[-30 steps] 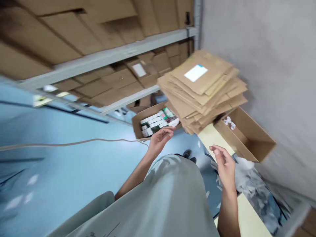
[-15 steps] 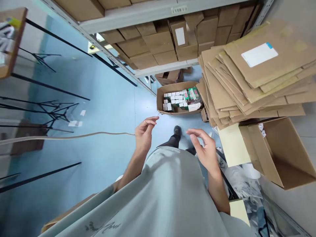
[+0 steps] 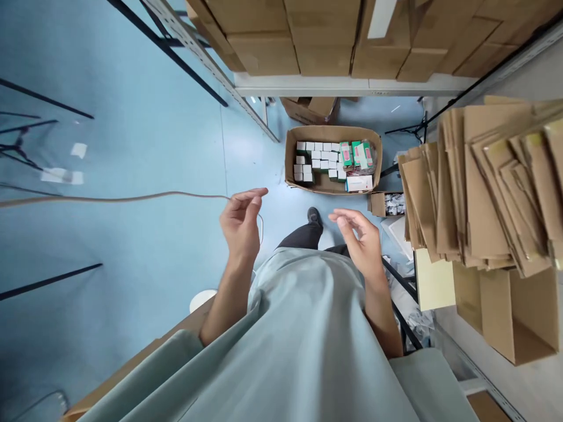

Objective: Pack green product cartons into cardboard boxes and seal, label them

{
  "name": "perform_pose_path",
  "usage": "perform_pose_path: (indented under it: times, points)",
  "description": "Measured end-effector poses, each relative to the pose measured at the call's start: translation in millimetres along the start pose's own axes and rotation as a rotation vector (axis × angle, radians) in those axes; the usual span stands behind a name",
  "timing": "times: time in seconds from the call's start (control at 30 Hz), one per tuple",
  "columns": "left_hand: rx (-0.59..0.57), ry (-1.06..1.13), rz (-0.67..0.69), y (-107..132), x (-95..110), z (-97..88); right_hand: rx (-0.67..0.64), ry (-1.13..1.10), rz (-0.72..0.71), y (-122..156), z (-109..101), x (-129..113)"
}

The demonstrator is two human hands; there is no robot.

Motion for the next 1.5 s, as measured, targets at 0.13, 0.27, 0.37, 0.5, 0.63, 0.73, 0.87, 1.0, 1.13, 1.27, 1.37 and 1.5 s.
perform_pose_path:
  times: [0.13,0.27,0.37,0.5,0.63,0.73,0.87,1.0,1.13,1.27,1.37,1.5]
  points:
    - [0.007,-0.02,-0.033,-51.2,-19.7,-31.9,-0.063,-0.013,0.04,-49.1,52.1,3.5]
    - [0.008,-0.034,-0.076,-84.7,-41.6,-40.2,-0.114,0.017,0.082,-83.5,84.1,1.5]
    - [-0.001,-0.026,-0.11,-101.8,-63.1,-33.7,-0.145,0.035,0.101,-110.4,99.1,8.1]
    - [-0.02,-0.022,-0.193,-115.5,-98.9,-22.3,-0.207,0.042,0.14,-153.5,117.7,33.9]
    - [-0.041,-0.03,-0.306,-122.3,-141.5,-15.8,-0.261,0.056,0.171,-200.2,136.2,68.0]
    - [-0.056,-0.05,-0.379,-129.8,-181.0,-12.1,-0.291,0.061,0.187,-235.0,146.2,97.8]
    - [-0.08,-0.063,-0.434,-152.3,-256.4,-2.6,-0.324,0.056,0.227,-282.5,154.9,158.8]
    - [-0.067,-0.06,-0.507,-184.5,-369.2,14.2,-0.344,0.038,0.301,-335.5,168.7,259.0]
    - [0.008,-0.121,-0.611,-214.1,-499.6,38.8,-0.356,0.028,0.424,-389.7,190.9,386.0]
    - [0.011,-0.115,-0.681,-236.8,-618.7,68.0,-0.364,0.065,0.5,-431.8,217.5,504.8]
    - [-0.003,-0.121,-0.699,-249.3,-690.6,78.3,-0.355,0.107,0.496,-451.9,238.0,579.6]
    - [-0.07,-0.201,-0.69,-261.8,-752.0,79.6,-0.301,0.133,0.486,-469.7,263.4,664.2]
Point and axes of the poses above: each hand's wrist, its own y-axis away from the middle knuckle, its own z-axis out of the palm, x = y × z, the point moved 6 cm from there along -y, towards the middle knuckle, and after that the axes turned 5 degrees about -x, right-handed, at the moved point
